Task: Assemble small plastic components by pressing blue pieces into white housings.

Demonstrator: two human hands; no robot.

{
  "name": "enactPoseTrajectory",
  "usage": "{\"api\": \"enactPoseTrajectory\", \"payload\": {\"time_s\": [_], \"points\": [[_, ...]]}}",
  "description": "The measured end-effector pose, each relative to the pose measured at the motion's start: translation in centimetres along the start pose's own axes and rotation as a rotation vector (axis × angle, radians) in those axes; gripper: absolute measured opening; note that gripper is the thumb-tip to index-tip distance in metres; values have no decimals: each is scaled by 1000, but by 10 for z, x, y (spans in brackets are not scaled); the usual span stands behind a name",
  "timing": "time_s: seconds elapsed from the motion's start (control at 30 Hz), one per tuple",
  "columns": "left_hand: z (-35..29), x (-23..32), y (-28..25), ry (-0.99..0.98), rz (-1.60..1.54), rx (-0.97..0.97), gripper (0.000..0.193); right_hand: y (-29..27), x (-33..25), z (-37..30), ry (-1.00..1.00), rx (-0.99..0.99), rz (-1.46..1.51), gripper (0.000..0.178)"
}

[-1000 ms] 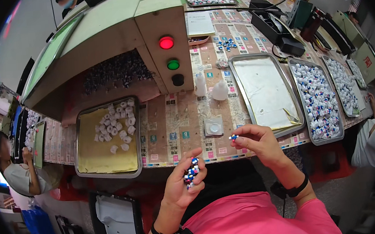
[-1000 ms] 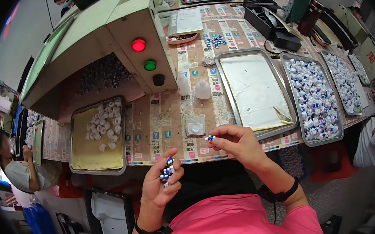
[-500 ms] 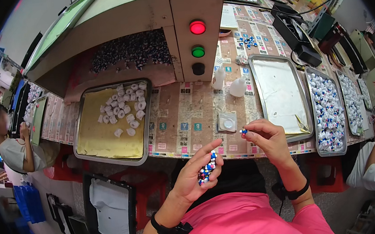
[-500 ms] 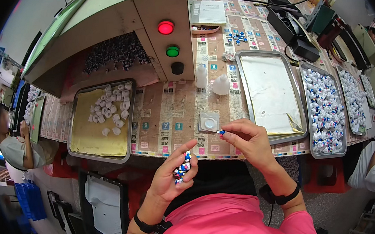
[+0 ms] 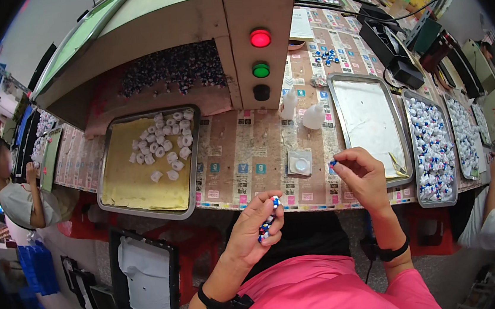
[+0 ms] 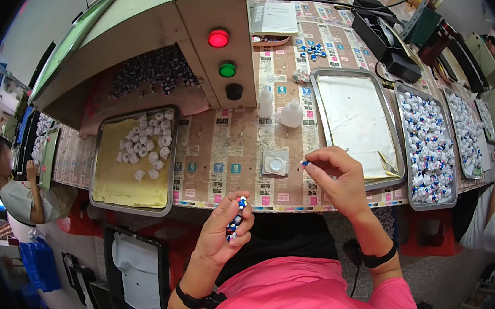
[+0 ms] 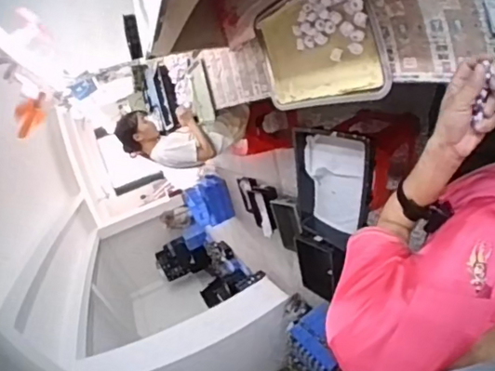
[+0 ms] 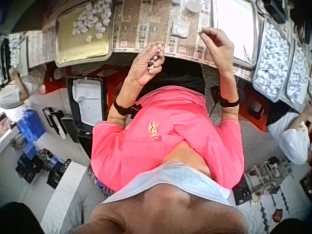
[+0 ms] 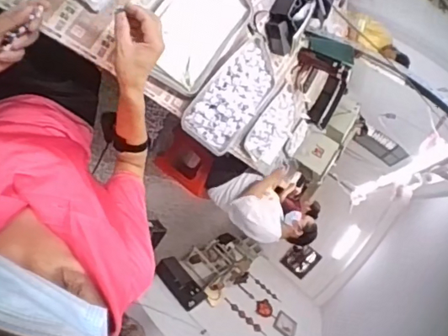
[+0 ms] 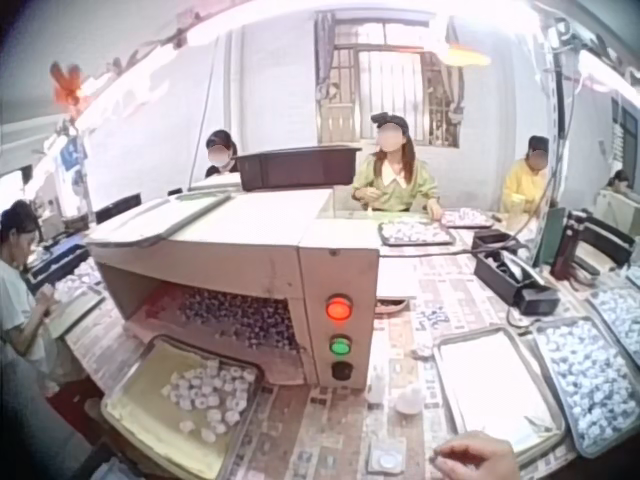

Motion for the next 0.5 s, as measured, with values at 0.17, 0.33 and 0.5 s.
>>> {"api": "enactPoseTrajectory", "payload": {"time_s": [0.17, 0.33, 0.5], "points": [[8, -13, 18, -25, 132, -28, 27, 33, 1, -32, 419, -346, 422, 16], [16, -25, 24, -33, 220, 65, 26, 47, 9, -48, 556, -359, 593, 20], [17, -35, 21, -64, 200, 71, 29, 53, 15, -52, 575, -351, 676, 18]]}}
Point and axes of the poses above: each hand's wrist, its own z-axis towards the middle knuckle, its own y-axis out of the palm, x = y × z, the point moved 6 cm from there along z, towards the middle knuckle, and after that the axes turned 2 degrees about x, right-handed, at the moved point
